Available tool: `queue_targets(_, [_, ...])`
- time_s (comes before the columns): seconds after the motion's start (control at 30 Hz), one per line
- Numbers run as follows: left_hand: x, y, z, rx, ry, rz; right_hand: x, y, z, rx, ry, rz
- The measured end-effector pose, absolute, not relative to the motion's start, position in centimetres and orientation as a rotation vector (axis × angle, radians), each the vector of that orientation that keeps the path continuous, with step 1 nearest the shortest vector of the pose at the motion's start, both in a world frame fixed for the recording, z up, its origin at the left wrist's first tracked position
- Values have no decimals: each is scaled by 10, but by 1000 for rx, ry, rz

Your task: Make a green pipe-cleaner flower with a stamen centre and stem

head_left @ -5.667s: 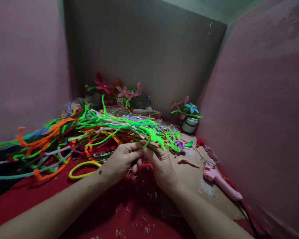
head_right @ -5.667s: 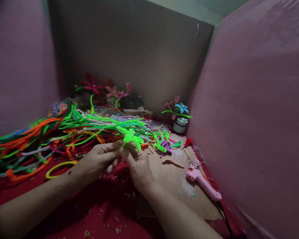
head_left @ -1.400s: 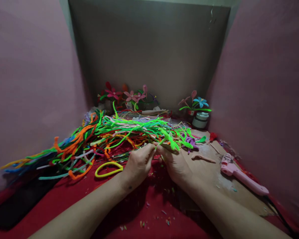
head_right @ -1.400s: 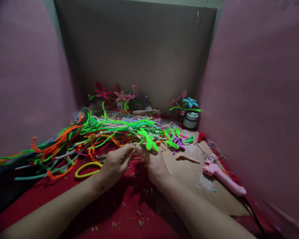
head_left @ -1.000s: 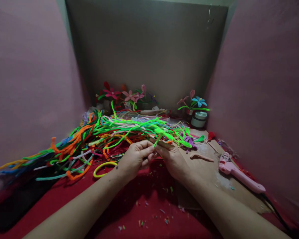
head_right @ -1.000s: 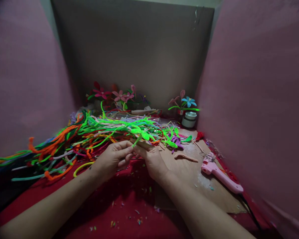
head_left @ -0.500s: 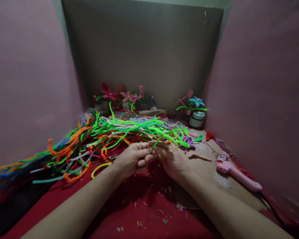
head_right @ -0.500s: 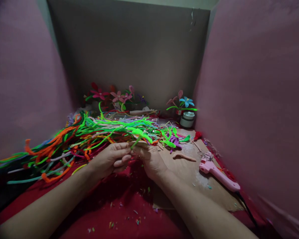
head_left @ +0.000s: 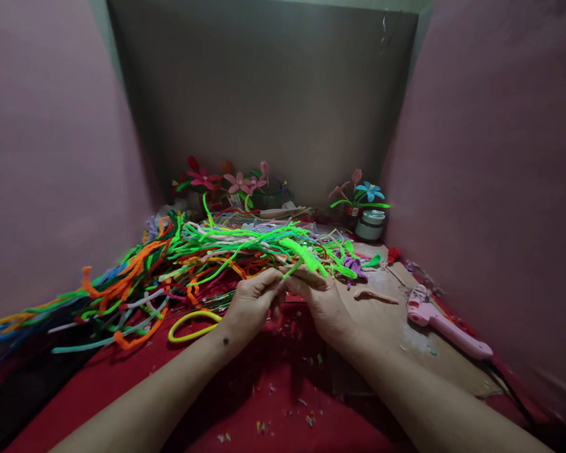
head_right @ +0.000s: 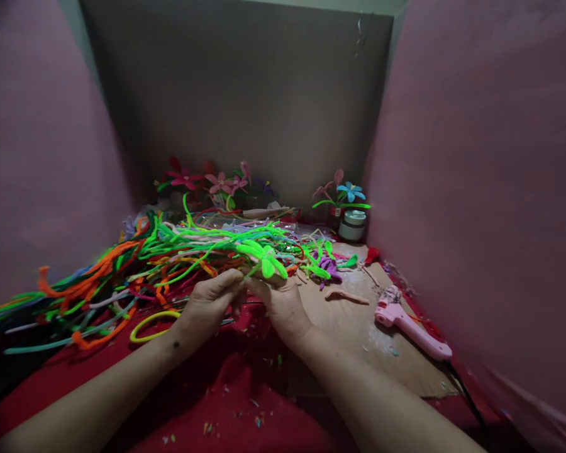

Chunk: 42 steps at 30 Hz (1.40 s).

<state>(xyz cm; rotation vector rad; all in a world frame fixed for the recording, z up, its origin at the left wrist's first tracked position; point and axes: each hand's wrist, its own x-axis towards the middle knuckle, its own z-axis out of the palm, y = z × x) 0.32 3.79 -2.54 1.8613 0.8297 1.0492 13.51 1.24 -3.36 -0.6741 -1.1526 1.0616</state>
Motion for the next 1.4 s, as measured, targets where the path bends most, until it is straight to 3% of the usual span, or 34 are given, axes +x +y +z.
queue_targets(0.23, [-1, 43, -16, 1320, 592, 693, 138, 13, -37, -658, -1156, 1289])
queue_targets(0.4, [-4, 49, -20, 1204, 487, 581, 137, 11, -37, -649, -1149, 1280])
queue_targets(0.77, [5, 39, -13, 1574, 761, 893, 138, 20, -45, -667, -894, 1247])
queue_targets(1.03, [2, 34, -31, 2249, 960, 1125, 133, 11, -38, -746, -982, 1175])
queue_targets(1.4, [7, 30, -11, 1562, 889, 952, 131, 10, -35, -729, -1119, 1169])
